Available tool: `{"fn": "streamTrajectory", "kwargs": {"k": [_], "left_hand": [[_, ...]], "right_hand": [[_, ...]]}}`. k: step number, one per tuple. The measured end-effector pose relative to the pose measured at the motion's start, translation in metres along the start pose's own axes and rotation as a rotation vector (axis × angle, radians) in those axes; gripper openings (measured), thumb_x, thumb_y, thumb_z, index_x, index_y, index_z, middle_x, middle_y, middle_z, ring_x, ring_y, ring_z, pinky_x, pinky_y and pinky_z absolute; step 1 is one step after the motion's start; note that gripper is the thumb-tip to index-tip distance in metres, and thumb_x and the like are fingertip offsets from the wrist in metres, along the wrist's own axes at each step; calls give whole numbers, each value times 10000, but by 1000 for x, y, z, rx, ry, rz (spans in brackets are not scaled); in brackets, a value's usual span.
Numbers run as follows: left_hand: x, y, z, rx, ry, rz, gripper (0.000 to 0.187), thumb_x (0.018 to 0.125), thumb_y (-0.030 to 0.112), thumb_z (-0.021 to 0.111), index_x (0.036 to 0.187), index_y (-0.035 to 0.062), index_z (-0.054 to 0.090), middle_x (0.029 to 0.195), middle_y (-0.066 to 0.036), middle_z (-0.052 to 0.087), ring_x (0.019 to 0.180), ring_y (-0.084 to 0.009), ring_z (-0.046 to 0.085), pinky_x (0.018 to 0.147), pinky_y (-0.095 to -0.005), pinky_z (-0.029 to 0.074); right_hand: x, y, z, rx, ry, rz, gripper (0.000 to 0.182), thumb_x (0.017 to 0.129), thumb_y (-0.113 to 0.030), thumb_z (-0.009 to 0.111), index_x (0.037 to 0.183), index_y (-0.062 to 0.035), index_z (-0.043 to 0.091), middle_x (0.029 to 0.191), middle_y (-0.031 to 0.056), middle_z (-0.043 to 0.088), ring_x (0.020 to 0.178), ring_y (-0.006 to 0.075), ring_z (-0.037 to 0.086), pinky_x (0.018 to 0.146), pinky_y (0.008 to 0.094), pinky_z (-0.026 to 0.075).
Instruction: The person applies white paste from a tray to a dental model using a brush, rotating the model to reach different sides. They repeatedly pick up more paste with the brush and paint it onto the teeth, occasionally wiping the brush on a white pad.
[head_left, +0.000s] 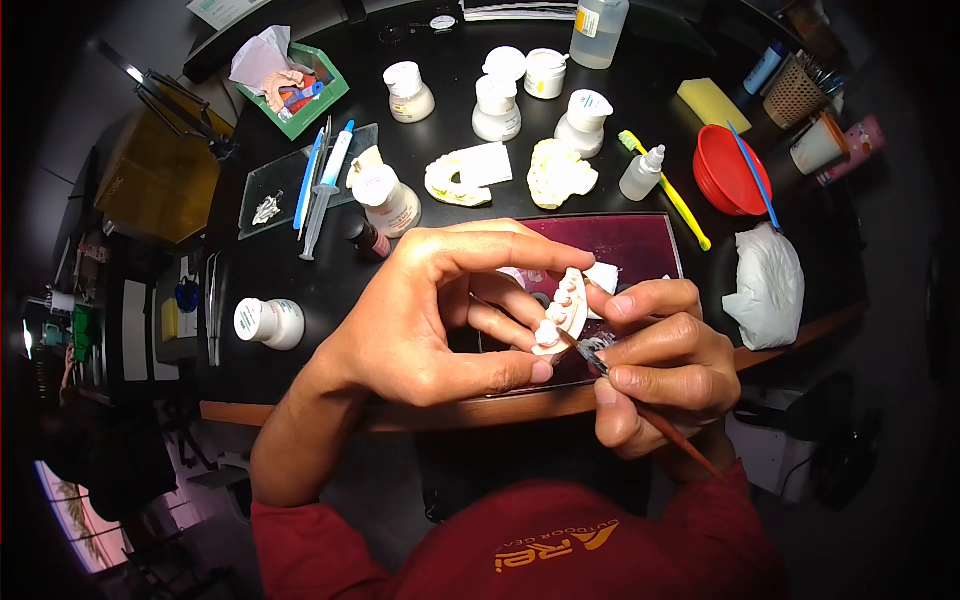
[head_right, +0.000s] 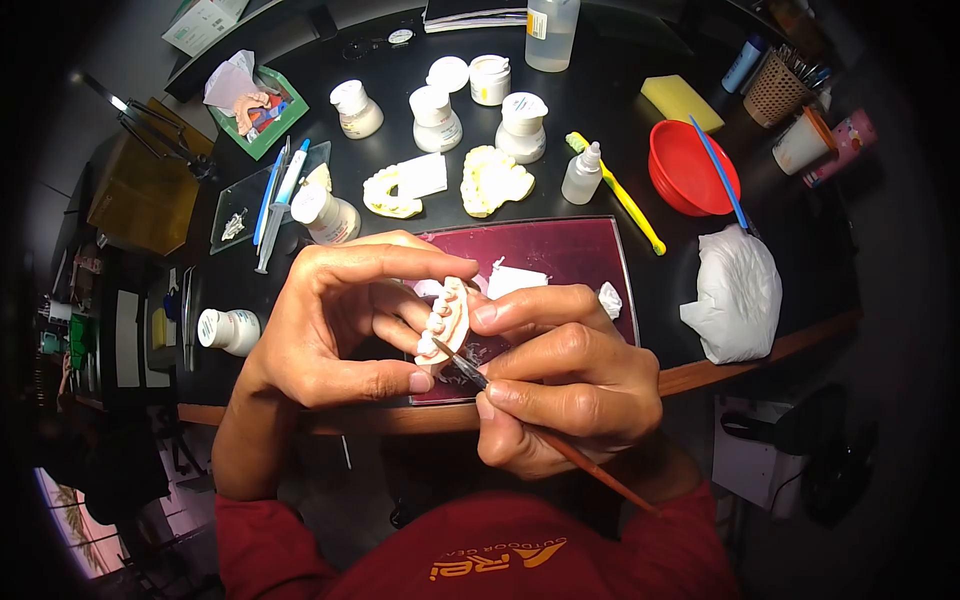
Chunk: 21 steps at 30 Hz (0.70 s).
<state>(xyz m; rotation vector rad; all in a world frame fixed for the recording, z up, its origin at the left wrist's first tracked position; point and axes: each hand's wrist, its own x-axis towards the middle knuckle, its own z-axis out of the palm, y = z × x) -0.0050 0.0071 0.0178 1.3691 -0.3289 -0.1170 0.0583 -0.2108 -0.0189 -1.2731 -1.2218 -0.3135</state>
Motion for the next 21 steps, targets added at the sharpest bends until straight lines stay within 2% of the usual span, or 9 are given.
{"fn": "streamTrajectory", "kwargs": {"k": [21], "left_hand": [[0, -1, -1, 1, -9, -10, 656, 710, -182, 740, 1333, -161, 535, 1260, -243, 596, 1071, -285, 705, 895, -343, 625]], "right_hand": [[-1, 0, -1, 20, -2, 2, 201, 781, 13, 752, 953, -54, 671, 831, 82, 668, 1008, 334, 685, 864, 434, 628]]}}
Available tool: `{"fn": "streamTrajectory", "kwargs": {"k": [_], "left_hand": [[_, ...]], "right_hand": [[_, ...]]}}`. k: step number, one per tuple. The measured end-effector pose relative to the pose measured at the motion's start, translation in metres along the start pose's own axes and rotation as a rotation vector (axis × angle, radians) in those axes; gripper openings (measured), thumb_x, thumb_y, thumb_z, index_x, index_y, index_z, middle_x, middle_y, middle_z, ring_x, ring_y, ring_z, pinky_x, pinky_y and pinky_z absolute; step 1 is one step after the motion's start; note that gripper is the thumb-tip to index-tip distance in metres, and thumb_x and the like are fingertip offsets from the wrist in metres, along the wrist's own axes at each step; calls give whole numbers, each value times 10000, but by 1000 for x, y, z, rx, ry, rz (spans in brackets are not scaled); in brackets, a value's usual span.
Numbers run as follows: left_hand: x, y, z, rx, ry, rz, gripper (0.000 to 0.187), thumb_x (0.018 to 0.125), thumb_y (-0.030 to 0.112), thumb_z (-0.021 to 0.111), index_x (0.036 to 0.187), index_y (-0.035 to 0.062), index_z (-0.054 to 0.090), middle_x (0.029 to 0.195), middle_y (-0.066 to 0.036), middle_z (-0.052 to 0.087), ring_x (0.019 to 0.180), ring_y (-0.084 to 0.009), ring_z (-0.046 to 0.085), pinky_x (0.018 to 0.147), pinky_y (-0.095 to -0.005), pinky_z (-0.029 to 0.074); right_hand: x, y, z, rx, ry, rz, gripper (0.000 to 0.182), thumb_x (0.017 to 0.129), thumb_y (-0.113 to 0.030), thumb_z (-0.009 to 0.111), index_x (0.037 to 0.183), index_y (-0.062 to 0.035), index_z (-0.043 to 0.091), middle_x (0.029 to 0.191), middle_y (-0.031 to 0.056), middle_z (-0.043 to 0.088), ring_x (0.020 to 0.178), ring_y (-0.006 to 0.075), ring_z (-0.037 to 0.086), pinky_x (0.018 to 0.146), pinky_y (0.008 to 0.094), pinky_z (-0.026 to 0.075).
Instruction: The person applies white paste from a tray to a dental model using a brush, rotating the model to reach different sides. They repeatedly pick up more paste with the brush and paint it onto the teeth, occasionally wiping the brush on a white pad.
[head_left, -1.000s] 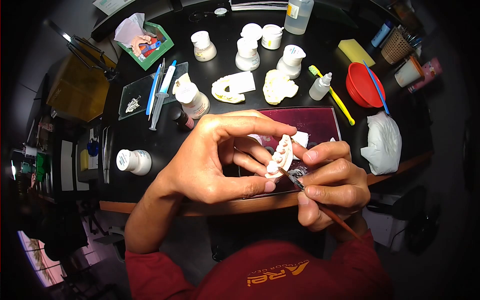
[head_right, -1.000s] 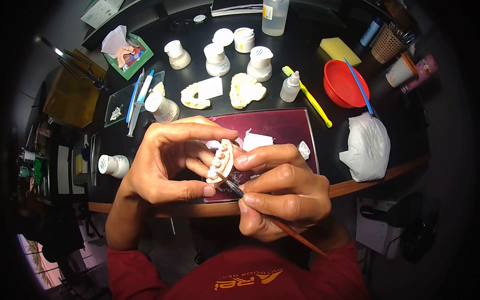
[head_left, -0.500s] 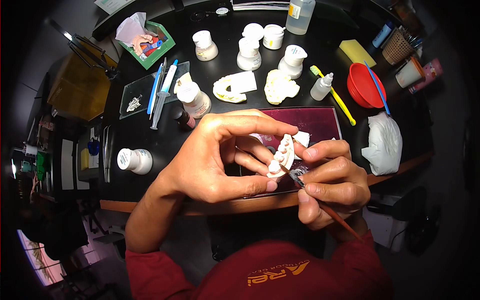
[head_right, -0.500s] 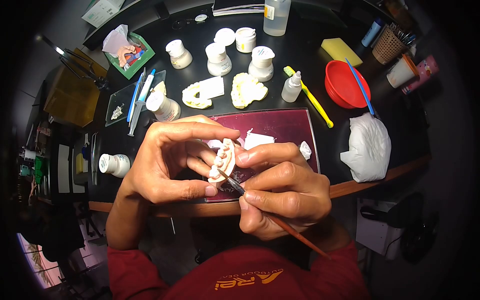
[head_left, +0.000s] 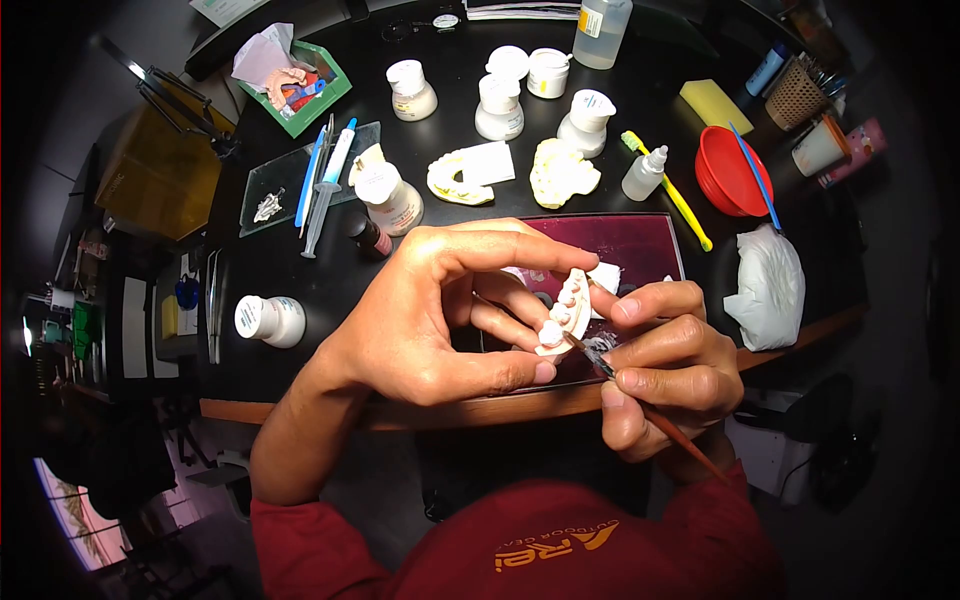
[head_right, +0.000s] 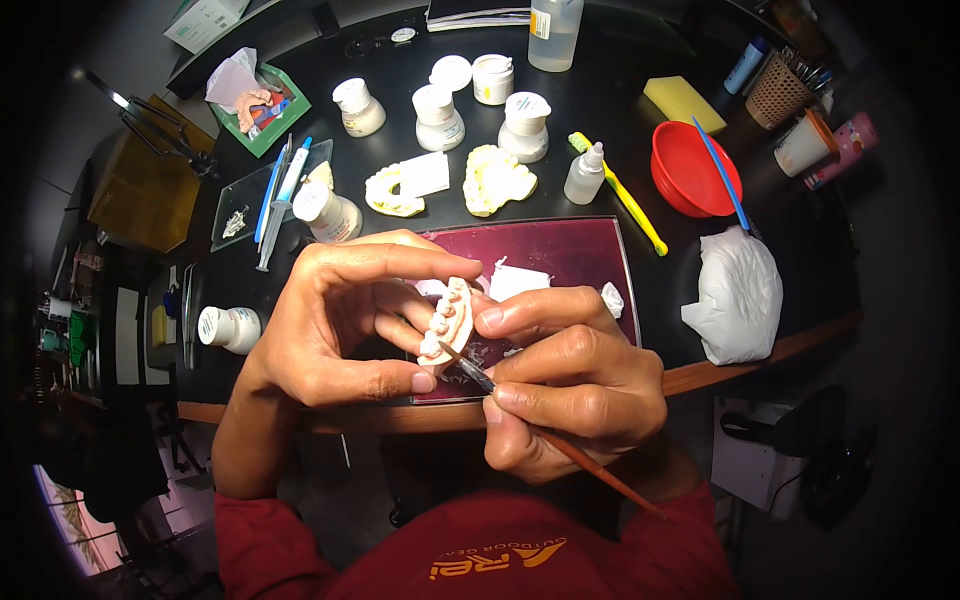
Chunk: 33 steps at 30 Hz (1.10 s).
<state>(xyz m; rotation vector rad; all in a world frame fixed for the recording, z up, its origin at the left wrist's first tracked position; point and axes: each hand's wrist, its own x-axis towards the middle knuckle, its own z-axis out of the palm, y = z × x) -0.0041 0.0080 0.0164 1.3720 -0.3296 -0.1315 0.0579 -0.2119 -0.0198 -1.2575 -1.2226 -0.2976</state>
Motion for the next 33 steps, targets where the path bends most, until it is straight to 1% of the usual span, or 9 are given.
{"fn": "streamTrajectory", "kwargs": {"k": [8, 14, 20, 29, 33], "left_hand": [[-1, 0, 0, -8, -8, 4, 656, 719, -182, 740, 1339, -161, 527, 1269, -244, 588, 1087, -289, 698, 899, -352, 625], [-1, -1, 0, -10, -7, 10, 643, 727, -184, 740, 1337, -152, 540, 1234, -218, 594, 1064, -268, 702, 882, -333, 627], [-1, 1, 0, -42, 2, -32, 637, 730, -185, 741, 1337, -144, 550, 1207, -200, 595, 1058, -262, 703, 879, -326, 627], [-1, 0, -2, 4, -10, -26, 631, 734, -165, 750, 1334, -136, 559, 1206, -195, 592, 1044, -247, 702, 880, -324, 630], [-1, 1, -2, 1, -1, -28, 622, 738, -162, 748, 1332, -135, 562, 1197, -194, 600, 1037, -238, 703, 875, -316, 631]], "right_hand": [[0, 0, 1, 6, -2, -6, 179, 795, -8, 765, 945, -52, 678, 831, 83, 674, 997, 330, 683, 882, 455, 630], [0, 0, 1, -11, -6, -12, 182, 801, -24, 772, 959, -57, 688, 843, 79, 685, 1004, 324, 682, 860, 435, 632], [0, 1, 1, -36, -15, -19, 188, 798, -30, 773, 963, -67, 690, 849, 71, 691, 1011, 316, 679, 843, 411, 631], [0, -1, 2, -33, -12, 6, 198, 793, -3, 767, 963, -64, 683, 855, 82, 679, 1027, 303, 663, 903, 465, 636], [0, 0, 4, -28, -9, -2, 190, 803, -8, 764, 967, -65, 687, 853, 80, 680, 1026, 298, 663, 900, 463, 637]]}}
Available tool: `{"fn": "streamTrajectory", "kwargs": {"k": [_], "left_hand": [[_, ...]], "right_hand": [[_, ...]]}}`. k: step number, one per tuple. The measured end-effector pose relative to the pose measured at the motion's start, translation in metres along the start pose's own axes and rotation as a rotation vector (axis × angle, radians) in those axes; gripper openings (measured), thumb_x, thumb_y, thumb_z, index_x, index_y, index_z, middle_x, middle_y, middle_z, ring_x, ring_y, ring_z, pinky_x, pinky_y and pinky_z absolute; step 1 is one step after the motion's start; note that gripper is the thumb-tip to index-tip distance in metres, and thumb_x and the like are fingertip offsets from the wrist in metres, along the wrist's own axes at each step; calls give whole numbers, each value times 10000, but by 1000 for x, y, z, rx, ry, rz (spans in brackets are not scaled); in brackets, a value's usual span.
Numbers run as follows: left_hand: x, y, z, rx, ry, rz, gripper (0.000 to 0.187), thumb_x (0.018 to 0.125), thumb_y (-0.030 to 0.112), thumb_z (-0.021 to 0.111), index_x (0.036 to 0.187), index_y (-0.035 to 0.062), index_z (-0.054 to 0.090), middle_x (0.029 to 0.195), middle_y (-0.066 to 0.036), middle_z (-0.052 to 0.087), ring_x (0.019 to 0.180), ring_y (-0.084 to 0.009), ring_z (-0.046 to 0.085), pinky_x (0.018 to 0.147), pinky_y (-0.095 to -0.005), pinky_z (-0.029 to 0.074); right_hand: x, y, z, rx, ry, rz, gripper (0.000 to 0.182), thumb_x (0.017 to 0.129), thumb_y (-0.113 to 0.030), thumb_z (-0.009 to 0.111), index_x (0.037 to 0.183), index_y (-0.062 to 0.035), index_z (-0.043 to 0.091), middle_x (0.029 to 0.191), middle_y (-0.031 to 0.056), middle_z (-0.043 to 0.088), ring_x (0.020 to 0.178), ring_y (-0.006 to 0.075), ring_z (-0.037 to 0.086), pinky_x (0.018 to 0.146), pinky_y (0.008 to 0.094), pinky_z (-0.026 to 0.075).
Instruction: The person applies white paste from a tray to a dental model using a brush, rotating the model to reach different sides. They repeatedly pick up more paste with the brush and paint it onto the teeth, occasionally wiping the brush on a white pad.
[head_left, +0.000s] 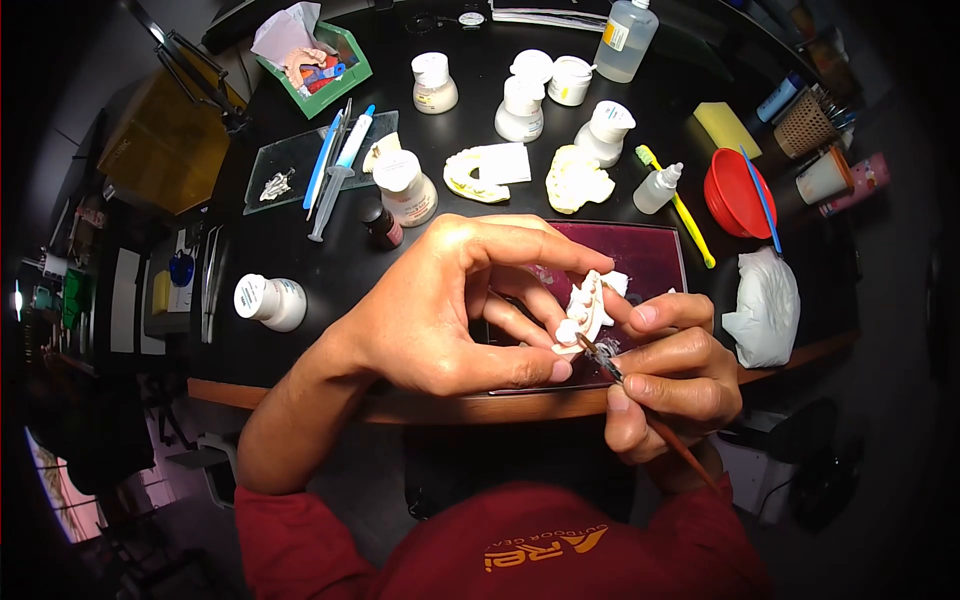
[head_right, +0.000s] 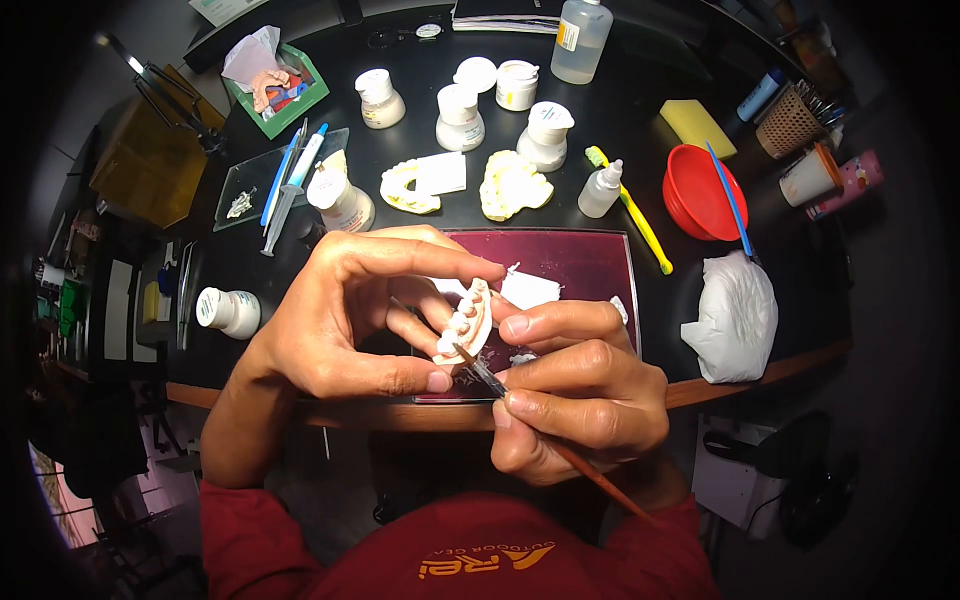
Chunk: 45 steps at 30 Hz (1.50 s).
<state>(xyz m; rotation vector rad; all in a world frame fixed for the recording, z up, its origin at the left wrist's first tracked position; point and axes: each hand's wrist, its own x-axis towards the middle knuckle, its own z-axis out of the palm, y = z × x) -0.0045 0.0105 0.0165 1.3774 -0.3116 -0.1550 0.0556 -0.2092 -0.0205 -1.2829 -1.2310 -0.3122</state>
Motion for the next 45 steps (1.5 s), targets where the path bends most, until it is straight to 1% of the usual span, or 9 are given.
{"fn": "streamTrajectory", "kwargs": {"k": [8, 17, 20, 23, 26, 32, 38, 41, 45], "left_hand": [[1, 1, 0, 15, -15, 16, 626, 739, -166, 742, 1337, -136, 557, 1197, -198, 605, 1039, -246, 706, 870, -317, 630], [0, 2, 2, -12, 5, 9, 641, 724, -188, 733, 1337, -136, 555, 1195, -193, 603, 1059, -257, 702, 880, -330, 629], [0, 1, 3, -40, 0, 12, 634, 733, -187, 725, 1340, -140, 549, 1196, -191, 599, 1064, -260, 702, 879, -331, 629], [0, 2, 2, -73, -6, -32, 631, 742, -187, 719, 1345, -148, 537, 1201, -193, 596, 1064, -261, 703, 880, -330, 629], [-1, 1, 2, -98, 17, -56, 630, 748, -186, 717, 1347, -155, 528, 1203, -196, 596, 1055, -263, 707, 883, -329, 627], [-1, 0, 2, -70, 20, -33, 632, 742, -184, 726, 1343, -155, 532, 1223, -207, 590, 1073, -269, 700, 895, -336, 624], [1, -1, 2, 2, 19, 38, 640, 720, -174, 749, 1326, -152, 544, 1232, -210, 588, 1084, -280, 694, 912, -370, 624], [0, -3, 1, -3, 10, 62, 576, 779, -130, 769, 1324, -70, 590, 1203, -162, 632, 1041, -249, 718, 893, -337, 629], [1, -2, 2, 2, 15, 61, 580, 775, -136, 768, 1324, -65, 592, 1197, -161, 632, 1040, -252, 718, 894, -339, 629]], "right_hand": [[-2, -2, -1, 0, -2, 12, 176, 802, -6, 757, 955, -65, 695, 852, 79, 680, 1023, 300, 664, 905, 472, 634], [0, -1, -1, -6, -1, -4, 216, 788, 18, 747, 975, -63, 676, 864, 85, 674, 1028, 305, 663, 904, 464, 636], [-1, 0, -1, -2, 12, -4, 220, 790, 11, 750, 980, -70, 674, 856, 80, 674, 1022, 307, 665, 878, 439, 642], [-2, -1, -2, 19, 42, 31, 212, 790, 1, 759, 972, -74, 681, 851, 75, 678, 1024, 312, 670, 841, 407, 643], [-1, -1, -2, 8, 15, 25, 209, 785, -1, 769, 963, -74, 686, 851, 73, 682, 1028, 315, 673, 816, 388, 638], [0, 0, -3, 3, 6, 10, 213, 780, 1, 770, 962, -72, 688, 851, 72, 682, 1037, 318, 674, 822, 389, 638], [-1, 0, -1, 49, 27, 44, 210, 791, 9, 751, 973, -67, 679, 851, 78, 676, 1051, 321, 668, 834, 398, 640], [-1, -1, -2, 50, 16, 41, 205, 794, 13, 746, 971, -64, 676, 853, 83, 675, 1055, 322, 666, 847, 406, 640], [1, 0, -2, 31, 6, 26, 204, 796, 15, 745, 972, -63, 677, 852, 82, 674, 1054, 324, 666, 866, 422, 639]]}}
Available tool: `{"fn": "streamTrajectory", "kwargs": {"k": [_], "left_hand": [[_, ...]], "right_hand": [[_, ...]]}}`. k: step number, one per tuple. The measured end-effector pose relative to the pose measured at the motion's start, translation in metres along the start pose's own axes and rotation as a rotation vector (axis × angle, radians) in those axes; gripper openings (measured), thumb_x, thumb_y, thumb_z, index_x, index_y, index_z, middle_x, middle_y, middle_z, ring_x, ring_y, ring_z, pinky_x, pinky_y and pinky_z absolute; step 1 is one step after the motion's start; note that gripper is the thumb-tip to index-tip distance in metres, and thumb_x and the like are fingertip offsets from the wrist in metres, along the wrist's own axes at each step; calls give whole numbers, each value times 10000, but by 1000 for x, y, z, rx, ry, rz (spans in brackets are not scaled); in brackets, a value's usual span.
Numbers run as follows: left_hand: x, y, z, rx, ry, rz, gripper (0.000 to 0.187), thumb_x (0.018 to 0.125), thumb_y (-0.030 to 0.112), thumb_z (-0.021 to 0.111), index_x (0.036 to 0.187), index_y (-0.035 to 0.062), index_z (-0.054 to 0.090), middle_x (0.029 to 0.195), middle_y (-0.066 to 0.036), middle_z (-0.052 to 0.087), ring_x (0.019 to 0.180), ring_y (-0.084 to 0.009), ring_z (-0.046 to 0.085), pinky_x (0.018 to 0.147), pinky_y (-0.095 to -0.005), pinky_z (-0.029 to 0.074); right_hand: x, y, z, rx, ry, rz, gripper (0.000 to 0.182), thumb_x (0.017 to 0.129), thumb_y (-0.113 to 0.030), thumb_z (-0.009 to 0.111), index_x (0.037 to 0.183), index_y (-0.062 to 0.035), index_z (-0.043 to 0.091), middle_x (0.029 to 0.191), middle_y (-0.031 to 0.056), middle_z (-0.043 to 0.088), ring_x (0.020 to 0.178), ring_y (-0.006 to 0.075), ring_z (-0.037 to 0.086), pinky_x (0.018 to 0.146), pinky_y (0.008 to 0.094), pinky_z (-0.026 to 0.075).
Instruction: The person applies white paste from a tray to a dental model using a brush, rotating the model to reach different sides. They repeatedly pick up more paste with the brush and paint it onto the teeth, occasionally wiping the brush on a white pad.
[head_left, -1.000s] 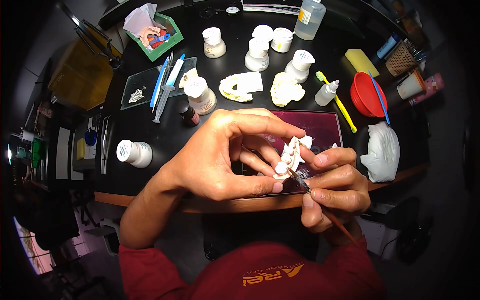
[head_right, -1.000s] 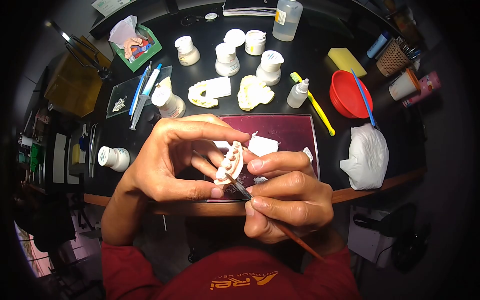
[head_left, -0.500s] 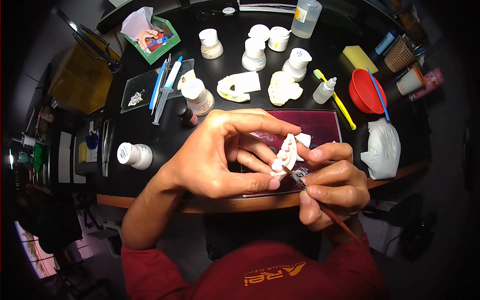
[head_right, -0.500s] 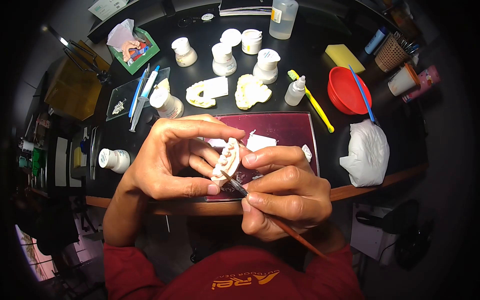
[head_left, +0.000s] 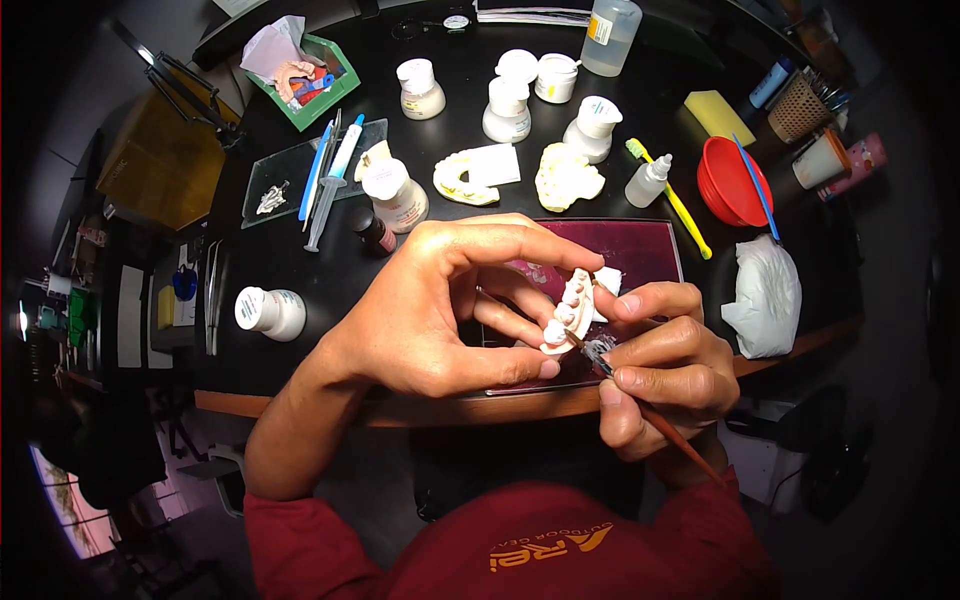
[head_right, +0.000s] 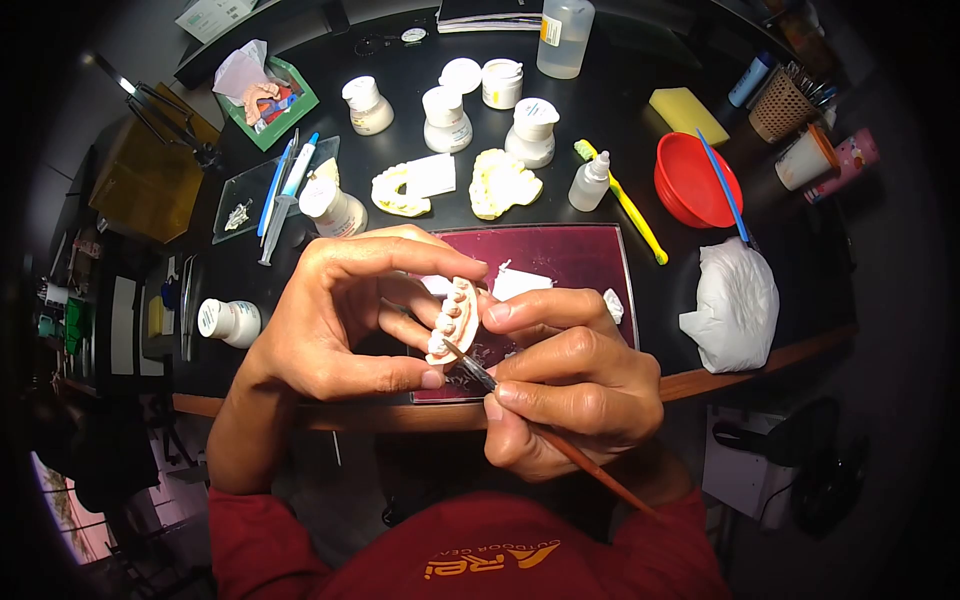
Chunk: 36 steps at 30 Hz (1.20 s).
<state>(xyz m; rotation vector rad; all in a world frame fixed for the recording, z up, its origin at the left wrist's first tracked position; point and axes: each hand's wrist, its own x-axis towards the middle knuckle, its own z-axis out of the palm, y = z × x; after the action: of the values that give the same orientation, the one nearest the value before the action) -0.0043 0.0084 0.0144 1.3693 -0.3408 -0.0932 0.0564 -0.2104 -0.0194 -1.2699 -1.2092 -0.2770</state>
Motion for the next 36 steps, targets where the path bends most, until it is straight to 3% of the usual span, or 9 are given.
{"fn": "streamTrajectory", "kwargs": {"k": [11, 15, 17, 19, 23, 25, 26, 30, 36], "left_hand": [[-1, 7, 0, -78, 45, -146, 651, 735, -170, 754, 1342, -163, 518, 1236, -219, 593, 1060, -249, 695, 888, -334, 626], [0, 6, -6, -157, 33, -140, 672, 759, -160, 740, 1371, -188, 462, 1202, -235, 627, 1046, -231, 694, 864, -320, 628], [0, 4, -8, -206, 33, -126, 679, 772, -153, 730, 1384, -194, 440, 1193, -240, 636, 1035, -227, 696, 859, -318, 628], [1, 6, -7, -190, 42, -131, 694, 776, -149, 721, 1402, -183, 423, 1204, -237, 630, 1016, -222, 695, 849, -321, 626], [0, 7, -2, -139, 105, -156, 708, 768, -124, 755, 1398, -166, 435, 1182, -224, 633, 1003, -212, 691, 863, -325, 618], [0, 9, 0, -118, 123, -161, 696, 771, -114, 764, 1389, -161, 447, 1172, -217, 640, 1003, -210, 694, 872, -331, 620], [0, 8, 1, -121, 109, -126, 602, 810, -134, 732, 1365, -126, 501, 1106, -154, 676, 995, -187, 707, 839, -282, 623], [2, 6, 5, 52, 191, -100, 569, 797, -135, 741, 1329, -107, 542, 1068, -134, 679, 959, -172, 701, 824, -285, 625], [3, 2, 8, 235, 362, -14, 563, 755, -125, 789, 1276, -96, 580, 1186, -156, 599, 918, -154, 691, 792, -271, 632]], "right_hand": [[2, -2, -4, -16, 25, 30, 265, 781, 24, 727, 1002, -76, 621, 823, 76, 659, 1012, 322, 672, 803, 396, 644], [14, 4, -43, -228, 231, -74, 233, 786, 83, 696, 967, -20, 591, 799, 85, 628, 927, 246, 632, 815, 314, 527], [29, 1, -67, -501, 339, 132, 162, 848, 87, 680, 992, 26, 636, 829, 61, 640, 893, 168, 632, 789, 266, 523], [44, 1, -87, -430, 385, 429, 160, 877, 75, 698, 1037, 67, 683, 891, 68, 671, 828, 98, 630, 742, 223, 511], [57, 19, -139, -714, 168, 570, 124, 866, -44, 713, 936, 54, 745, 799, 43, 713, 770, 65, 645, 721, 227, 518], [60, 33, -153, -813, 108, 466, 131, 843, -77, 711, 882, 41, 750, 740, 43, 712, 713, 65, 632, 683, 244, 508], [61, 36, -154, -784, 132, 489, 126, 841, -77, 710, 855, 43, 744, 727, 57, 716, 679, 81, 635, 665, 250, 508], [60, 49, -161, -961, -26, 578, 132, 830, -86, 715, 800, 40, 735, 664, 64, 687, 626, 104, 629, 606, 276, 495], [43, 29, -175, -828, 134, 494, 118, 886, -76, 741, 892, 40, 722, 783, 42, 693, 732, 83, 616, 671, 242, 472]]}}
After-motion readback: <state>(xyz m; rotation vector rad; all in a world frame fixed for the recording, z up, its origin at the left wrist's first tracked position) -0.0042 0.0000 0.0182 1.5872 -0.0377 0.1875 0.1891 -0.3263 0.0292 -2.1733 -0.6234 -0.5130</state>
